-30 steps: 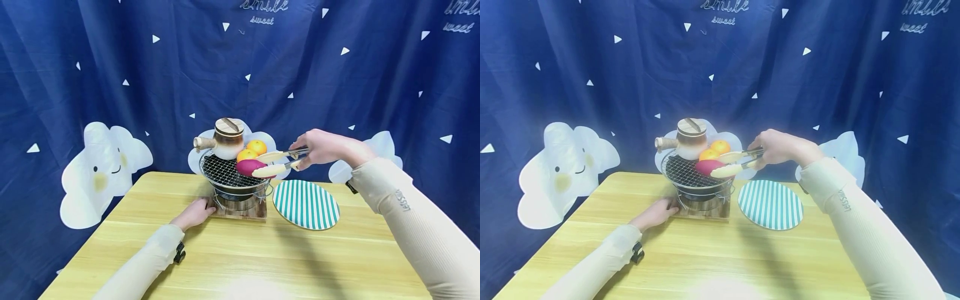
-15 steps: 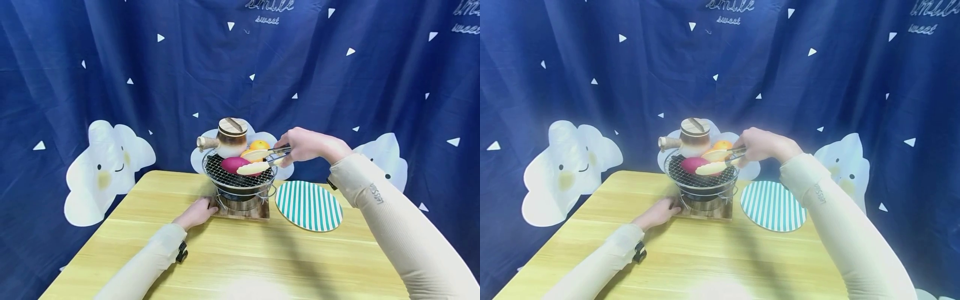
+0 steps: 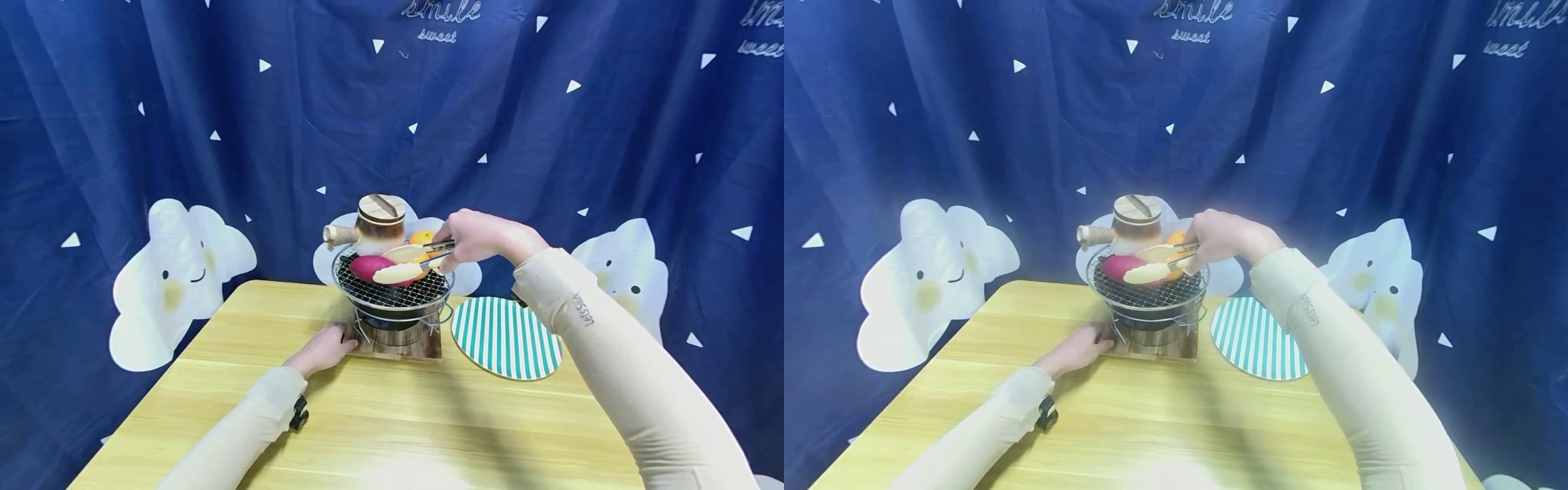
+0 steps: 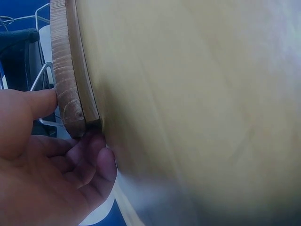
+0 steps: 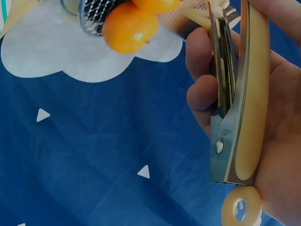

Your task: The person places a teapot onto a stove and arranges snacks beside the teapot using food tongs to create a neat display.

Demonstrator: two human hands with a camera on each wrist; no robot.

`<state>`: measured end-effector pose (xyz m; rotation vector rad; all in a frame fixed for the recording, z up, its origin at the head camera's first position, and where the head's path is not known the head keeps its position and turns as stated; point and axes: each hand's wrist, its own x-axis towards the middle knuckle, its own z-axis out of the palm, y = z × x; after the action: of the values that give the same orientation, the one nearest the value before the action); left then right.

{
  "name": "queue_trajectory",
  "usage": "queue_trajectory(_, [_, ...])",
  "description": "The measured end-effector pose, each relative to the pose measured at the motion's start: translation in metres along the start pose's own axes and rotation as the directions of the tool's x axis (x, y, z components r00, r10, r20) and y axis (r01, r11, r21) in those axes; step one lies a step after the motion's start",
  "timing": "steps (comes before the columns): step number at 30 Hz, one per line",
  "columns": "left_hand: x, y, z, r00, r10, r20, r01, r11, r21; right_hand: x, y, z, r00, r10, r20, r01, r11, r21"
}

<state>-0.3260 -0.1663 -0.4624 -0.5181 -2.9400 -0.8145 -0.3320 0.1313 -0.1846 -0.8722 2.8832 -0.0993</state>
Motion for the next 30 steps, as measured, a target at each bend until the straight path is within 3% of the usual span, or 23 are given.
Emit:
queue_trajectory(9, [0.0,-0.002,0.003,1.0,0.0,-0.014,0.0,1.0,-0.005,0.012,-0.011,0.004,1.0,-0.029,0.007,0.03,0.998,-0.053])
queue_trajectory(30, [-0.001,0.002,0.001,1.0,-0.026,0.015,0.026,1.0,0.007,0.02,-0.026,0.008,0.999,0.033,0.01,-0.032,0.997,-0.064])
